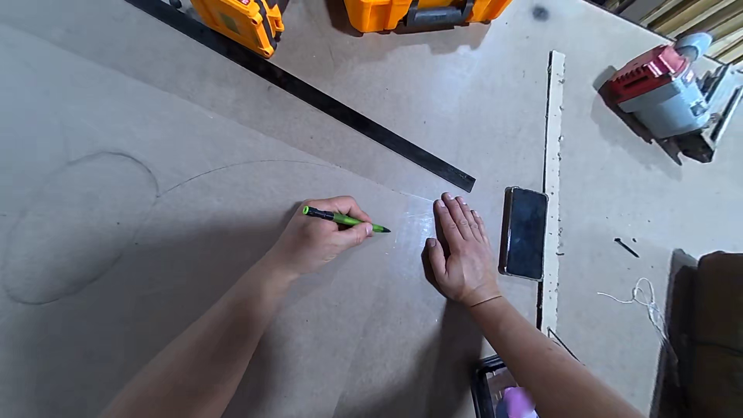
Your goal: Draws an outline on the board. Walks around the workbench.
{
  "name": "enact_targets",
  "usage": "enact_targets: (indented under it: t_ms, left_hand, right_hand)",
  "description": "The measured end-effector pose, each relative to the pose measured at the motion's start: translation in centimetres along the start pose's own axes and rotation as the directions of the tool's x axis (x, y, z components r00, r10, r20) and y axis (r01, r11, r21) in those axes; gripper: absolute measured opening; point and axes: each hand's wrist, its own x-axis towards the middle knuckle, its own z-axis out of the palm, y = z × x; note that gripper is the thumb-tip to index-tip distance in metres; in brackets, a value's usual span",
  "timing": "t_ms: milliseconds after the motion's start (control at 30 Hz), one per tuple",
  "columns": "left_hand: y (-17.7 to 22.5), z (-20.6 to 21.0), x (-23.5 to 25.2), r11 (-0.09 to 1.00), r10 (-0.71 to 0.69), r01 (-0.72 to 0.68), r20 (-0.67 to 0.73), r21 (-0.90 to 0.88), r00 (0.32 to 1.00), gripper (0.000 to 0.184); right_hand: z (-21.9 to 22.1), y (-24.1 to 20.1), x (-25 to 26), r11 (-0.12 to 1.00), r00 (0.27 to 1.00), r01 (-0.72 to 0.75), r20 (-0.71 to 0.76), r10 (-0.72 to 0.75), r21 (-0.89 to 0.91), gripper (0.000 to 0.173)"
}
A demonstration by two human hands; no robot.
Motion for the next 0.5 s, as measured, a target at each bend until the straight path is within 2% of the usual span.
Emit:
enact_targets:
  t_ms: [67,167,333,500]
  left_hand:
    - [0.02,0.11,-0.03,1.0,0.0,0.0,-0.021,-0.011,1.0,0.003]
    - [-0.09,-0.21,0.07,0.999,0.017,-0.019,0.036,0.046,0.999,0.003]
    - [0.06,0.73,0.1,1.0,-0.023,0.022,-0.124,-0.007,0.992,0.003]
    - [-0.03,0.4,0.1,0.998,-0.008,0.013,-0.078,0.06,0.997,0.004]
  right_hand:
    - [0.02,-0.03,-0.03,1.0,1.0,0.001,0.0,-0.001,0.001,0.065]
    - [0.06,0.06,0.0,1.0,1.0,0.006,-0.009,-0.006,0.001,0.065]
    - [0.05,0.15,-0.03,1.0,1.0,0.005,-0.018,-0.005,-0.003,0.065]
    - [0.28,0.08,-0.13,1.0,0.999,0.002,-0.051,-0.002,-0.012,0.065]
